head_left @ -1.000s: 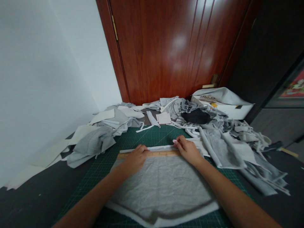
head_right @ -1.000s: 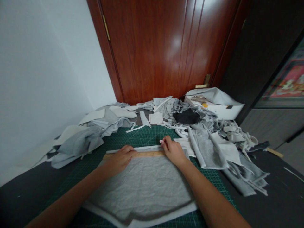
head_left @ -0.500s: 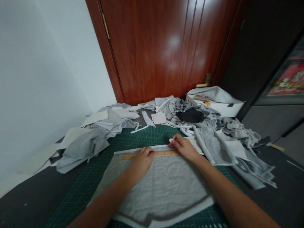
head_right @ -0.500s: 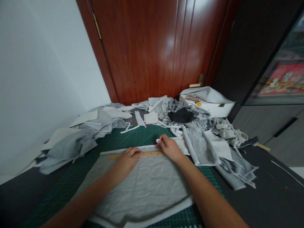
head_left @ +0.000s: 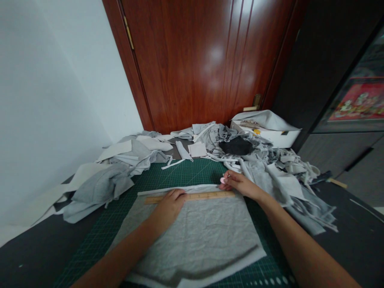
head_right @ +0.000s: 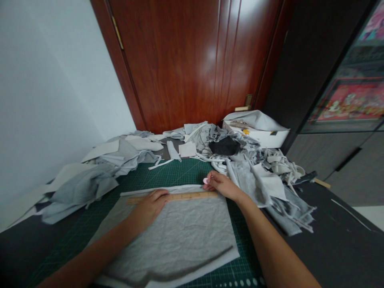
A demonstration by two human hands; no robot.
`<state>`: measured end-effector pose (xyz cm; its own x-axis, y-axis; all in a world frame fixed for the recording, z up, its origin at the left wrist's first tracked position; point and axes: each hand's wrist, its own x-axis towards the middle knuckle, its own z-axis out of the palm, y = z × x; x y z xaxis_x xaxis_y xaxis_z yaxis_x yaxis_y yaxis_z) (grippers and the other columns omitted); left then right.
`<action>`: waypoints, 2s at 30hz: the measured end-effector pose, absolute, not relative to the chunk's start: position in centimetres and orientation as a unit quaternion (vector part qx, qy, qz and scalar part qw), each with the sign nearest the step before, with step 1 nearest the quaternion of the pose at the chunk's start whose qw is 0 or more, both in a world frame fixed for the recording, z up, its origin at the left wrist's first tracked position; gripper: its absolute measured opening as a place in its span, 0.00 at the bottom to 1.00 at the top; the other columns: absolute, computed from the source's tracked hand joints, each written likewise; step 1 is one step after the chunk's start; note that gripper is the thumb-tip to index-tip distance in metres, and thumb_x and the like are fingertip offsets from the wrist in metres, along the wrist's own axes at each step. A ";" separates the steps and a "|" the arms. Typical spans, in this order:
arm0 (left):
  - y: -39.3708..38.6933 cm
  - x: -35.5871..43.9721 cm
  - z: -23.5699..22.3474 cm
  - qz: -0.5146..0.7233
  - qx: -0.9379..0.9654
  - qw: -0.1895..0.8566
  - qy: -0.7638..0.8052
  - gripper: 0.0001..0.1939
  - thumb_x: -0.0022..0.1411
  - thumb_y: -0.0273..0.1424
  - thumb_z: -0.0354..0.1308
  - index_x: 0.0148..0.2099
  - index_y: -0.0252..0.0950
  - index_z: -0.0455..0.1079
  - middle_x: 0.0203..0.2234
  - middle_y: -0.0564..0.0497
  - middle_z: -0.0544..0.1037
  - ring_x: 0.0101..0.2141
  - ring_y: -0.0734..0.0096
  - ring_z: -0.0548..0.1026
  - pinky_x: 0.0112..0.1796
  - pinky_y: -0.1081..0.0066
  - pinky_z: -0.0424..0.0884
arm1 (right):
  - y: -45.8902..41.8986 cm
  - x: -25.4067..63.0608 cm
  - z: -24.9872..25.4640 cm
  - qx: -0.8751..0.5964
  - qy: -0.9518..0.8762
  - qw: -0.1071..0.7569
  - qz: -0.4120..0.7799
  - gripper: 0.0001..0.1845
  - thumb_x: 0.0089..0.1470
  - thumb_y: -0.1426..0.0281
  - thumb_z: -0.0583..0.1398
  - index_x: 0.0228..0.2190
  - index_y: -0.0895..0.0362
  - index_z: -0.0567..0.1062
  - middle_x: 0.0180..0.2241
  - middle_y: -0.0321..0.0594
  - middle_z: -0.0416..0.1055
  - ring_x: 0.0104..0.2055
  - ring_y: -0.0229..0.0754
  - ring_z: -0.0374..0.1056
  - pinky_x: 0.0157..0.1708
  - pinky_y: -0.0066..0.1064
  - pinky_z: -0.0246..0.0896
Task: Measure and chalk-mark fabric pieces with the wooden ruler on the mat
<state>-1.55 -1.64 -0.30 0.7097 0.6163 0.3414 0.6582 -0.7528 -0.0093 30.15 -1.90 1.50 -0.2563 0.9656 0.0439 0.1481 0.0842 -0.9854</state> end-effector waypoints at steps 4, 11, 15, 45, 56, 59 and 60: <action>-1.9 -4.4 -0.4 -0.149 -0.925 0.097 -0.336 0.18 0.63 0.19 0.45 0.51 0.34 0.69 0.46 0.44 0.73 0.48 0.63 0.70 0.50 0.62 0.70 | -2.6 26.8 1.7 -0.406 -0.643 0.386 0.523 0.21 0.50 0.49 0.60 0.30 0.53 0.63 0.34 0.39 0.75 0.39 0.45 0.72 0.42 0.38 0.65; -2.8 -8.2 0.3 -0.134 -0.922 0.115 -0.344 0.20 0.63 0.20 0.43 0.52 0.36 0.69 0.48 0.45 0.74 0.48 0.65 0.71 0.51 0.64 0.69 | -2.4 26.5 1.5 -0.415 -0.684 0.413 0.435 0.18 0.55 0.50 0.57 0.30 0.53 0.64 0.33 0.37 0.73 0.38 0.43 0.70 0.41 0.37 0.63; -2.9 -8.2 0.6 -0.113 -0.924 0.120 -0.344 0.18 0.64 0.21 0.43 0.51 0.34 0.69 0.48 0.44 0.74 0.48 0.64 0.71 0.52 0.63 0.67 | -0.9 28.2 0.0 -0.464 -0.622 0.478 0.412 0.20 0.53 0.49 0.56 0.29 0.53 0.62 0.32 0.38 0.74 0.37 0.45 0.71 0.38 0.38 0.63; -3.3 2.5 6.0 0.058 -0.889 0.044 -0.452 0.15 0.54 0.24 0.54 0.45 0.29 0.68 0.43 0.39 0.73 0.45 0.56 0.71 0.47 0.62 0.67 | -2.2 26.7 1.2 -0.437 -0.748 0.372 0.333 0.14 0.60 0.56 0.53 0.32 0.55 0.65 0.30 0.34 0.64 0.34 0.39 0.62 0.36 0.30 0.55; -2.8 3.5 3.6 -0.074 -0.910 -0.015 -0.407 0.10 0.56 0.21 0.52 0.40 0.36 0.68 0.41 0.46 0.71 0.46 0.61 0.68 0.50 0.62 0.64 | -2.5 26.6 2.0 -0.444 -0.752 0.364 0.326 0.14 0.61 0.56 0.52 0.32 0.53 0.65 0.32 0.36 0.70 0.36 0.41 0.66 0.38 0.32 0.58; -2.6 2.9 3.5 -0.100 -0.902 -0.048 -0.418 0.14 0.54 0.20 0.53 0.43 0.37 0.67 0.43 0.48 0.70 0.48 0.63 0.67 0.51 0.64 0.64 | -2.7 26.7 2.1 -0.447 -0.759 0.358 0.310 0.13 0.61 0.57 0.52 0.32 0.53 0.65 0.31 0.36 0.70 0.35 0.41 0.66 0.36 0.31 0.57; -2.6 2.7 3.5 -0.106 -0.899 -0.053 -0.421 0.15 0.54 0.20 0.52 0.44 0.37 0.67 0.43 0.48 0.70 0.48 0.63 0.68 0.51 0.64 0.64 | -2.8 26.7 2.2 -0.449 -0.765 0.352 0.300 0.13 0.61 0.57 0.52 0.32 0.53 0.65 0.31 0.36 0.69 0.35 0.41 0.66 0.36 0.31 0.57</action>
<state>2.71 -2.57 3.54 0.6222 0.7690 0.1464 0.7464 -0.6392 0.1851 26.72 -2.76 2.23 -0.3487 0.8976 0.2697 0.4754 0.4174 -0.7744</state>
